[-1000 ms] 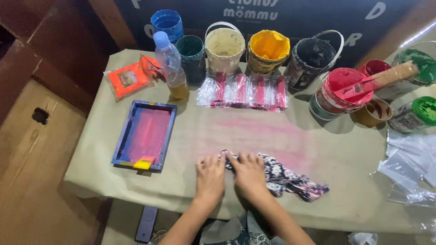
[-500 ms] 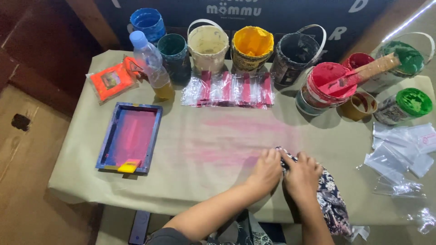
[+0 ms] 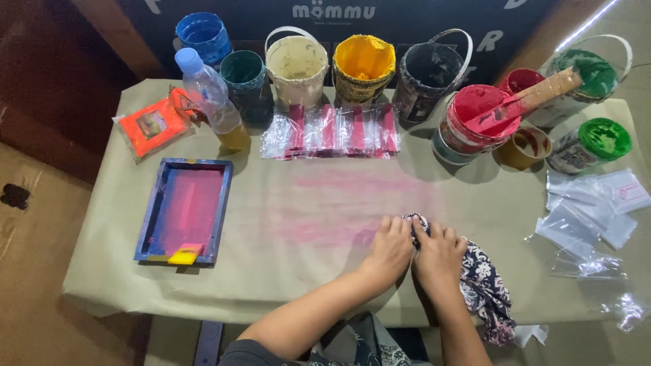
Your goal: The person wipes a table surface and a blue paint tray using a patterned cloth. They then place a clear plastic sheet on the table and use a wooden stick to spread pink paint inside the tray.
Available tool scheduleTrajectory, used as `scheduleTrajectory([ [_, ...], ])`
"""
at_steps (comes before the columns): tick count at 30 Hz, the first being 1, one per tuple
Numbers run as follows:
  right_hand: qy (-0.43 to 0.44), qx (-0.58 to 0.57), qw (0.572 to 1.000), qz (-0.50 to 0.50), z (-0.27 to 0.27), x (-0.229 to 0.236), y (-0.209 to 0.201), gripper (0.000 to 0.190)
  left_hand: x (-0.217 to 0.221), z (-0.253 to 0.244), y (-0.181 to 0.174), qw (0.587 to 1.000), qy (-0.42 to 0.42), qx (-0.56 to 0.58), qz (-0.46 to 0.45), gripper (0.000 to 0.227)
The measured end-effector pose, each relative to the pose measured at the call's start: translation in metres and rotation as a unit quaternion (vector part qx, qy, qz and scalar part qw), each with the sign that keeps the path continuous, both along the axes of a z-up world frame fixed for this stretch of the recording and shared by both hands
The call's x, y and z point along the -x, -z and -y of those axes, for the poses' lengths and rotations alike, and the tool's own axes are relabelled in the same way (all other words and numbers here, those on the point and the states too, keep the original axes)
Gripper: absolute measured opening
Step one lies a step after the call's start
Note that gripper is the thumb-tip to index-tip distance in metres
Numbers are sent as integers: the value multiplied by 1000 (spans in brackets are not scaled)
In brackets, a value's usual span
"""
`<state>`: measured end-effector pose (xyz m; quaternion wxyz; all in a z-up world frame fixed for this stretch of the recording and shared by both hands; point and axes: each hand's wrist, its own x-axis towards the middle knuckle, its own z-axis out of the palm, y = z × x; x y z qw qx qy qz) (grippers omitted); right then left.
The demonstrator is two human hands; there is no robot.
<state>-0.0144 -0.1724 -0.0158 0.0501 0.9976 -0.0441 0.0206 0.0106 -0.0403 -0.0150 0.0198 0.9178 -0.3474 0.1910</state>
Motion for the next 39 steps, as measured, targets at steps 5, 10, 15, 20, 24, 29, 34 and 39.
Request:
scheduleTrajectory([
  [5,-30,-6,999,14,-7,2,-1,72,2,-12,-2,1000,2,8,1,36],
  [10,-56,2,998,22,-24,2,4,73,3,-30,7,1000,-9,29,9,37],
  [15,-94,4,994,50,-45,0,4,66,10,-61,-15,1000,-24,10,12,32],
  [20,-126,-10,990,56,-75,-4,5,65,16,-94,-21,999,-47,0,11,33],
  [24,-165,-37,985,34,-106,-5,-6,60,25,-123,-21,995,-93,-45,-3,42],
  [29,-210,-76,975,3,-150,-5,-18,57,24,-166,5,988,-139,-53,-38,43],
  [34,-265,-110,958,-14,-188,-4,-23,57,42,-209,9,977,-185,-32,-106,46],
  [39,-358,-80,930,-13,-205,6,15,98,75,-220,13,948,-305,-90,-13,45],
])
